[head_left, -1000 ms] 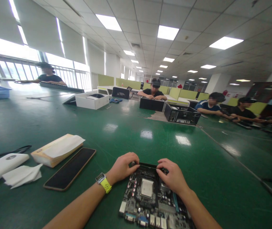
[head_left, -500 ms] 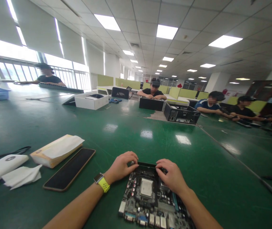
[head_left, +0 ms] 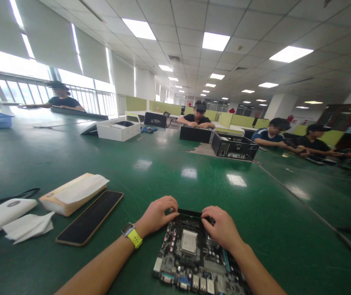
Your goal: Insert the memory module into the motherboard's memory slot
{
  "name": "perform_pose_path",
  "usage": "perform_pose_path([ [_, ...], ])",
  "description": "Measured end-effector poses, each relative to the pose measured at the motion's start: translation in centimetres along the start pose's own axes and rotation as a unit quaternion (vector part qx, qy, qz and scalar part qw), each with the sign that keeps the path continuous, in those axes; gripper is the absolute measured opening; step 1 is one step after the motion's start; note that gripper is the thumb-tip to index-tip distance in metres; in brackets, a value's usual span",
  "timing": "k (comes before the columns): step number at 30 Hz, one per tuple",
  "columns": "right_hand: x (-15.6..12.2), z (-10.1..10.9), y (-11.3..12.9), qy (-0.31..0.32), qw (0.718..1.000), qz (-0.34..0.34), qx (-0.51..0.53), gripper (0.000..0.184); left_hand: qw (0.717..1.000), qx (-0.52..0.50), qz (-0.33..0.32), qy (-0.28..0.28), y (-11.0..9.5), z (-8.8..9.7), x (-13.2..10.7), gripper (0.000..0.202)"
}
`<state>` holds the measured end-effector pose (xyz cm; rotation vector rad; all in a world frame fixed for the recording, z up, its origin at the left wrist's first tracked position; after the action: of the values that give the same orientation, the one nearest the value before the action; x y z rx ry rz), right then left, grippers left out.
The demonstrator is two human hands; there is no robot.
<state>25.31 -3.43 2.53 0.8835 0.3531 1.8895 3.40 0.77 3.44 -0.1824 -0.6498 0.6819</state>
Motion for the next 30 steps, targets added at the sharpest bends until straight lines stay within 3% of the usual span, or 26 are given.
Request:
perform_pose_path([
  [16, 0.03, 0.00, 0.19, 0.000, 1.000, 0.005, 0.000, 0.013, 1.000, 0.005, 0.004, -0.009, -0.04, -0.10, -0.01, 0.009],
  [23, -0.07, 0.06, 0.32, -0.007, 1.000, 0.003, 0.005, 0.013, 0.994, -0.024, 0.057, -0.085, 0.69, 0.67, -0.05, 0.015],
  [30, 0.01, 0.62, 0.59, -0.052, 0.998, 0.008, 0.039, 0.011, 0.996, -0.018, 0.078, -0.035, 0.85, -0.15, -0.17, 0.020],
])
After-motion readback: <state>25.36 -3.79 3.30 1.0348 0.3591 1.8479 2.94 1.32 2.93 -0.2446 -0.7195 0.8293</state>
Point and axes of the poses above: each hand's wrist, its own x-axis towards the middle knuckle, its own z-axis out of the back of the hand, y = z × x, the point moved 4 cm from there along x, towards the middle knuckle, and after that the axes turned 11 degrees about x, right-handed, at the moved point
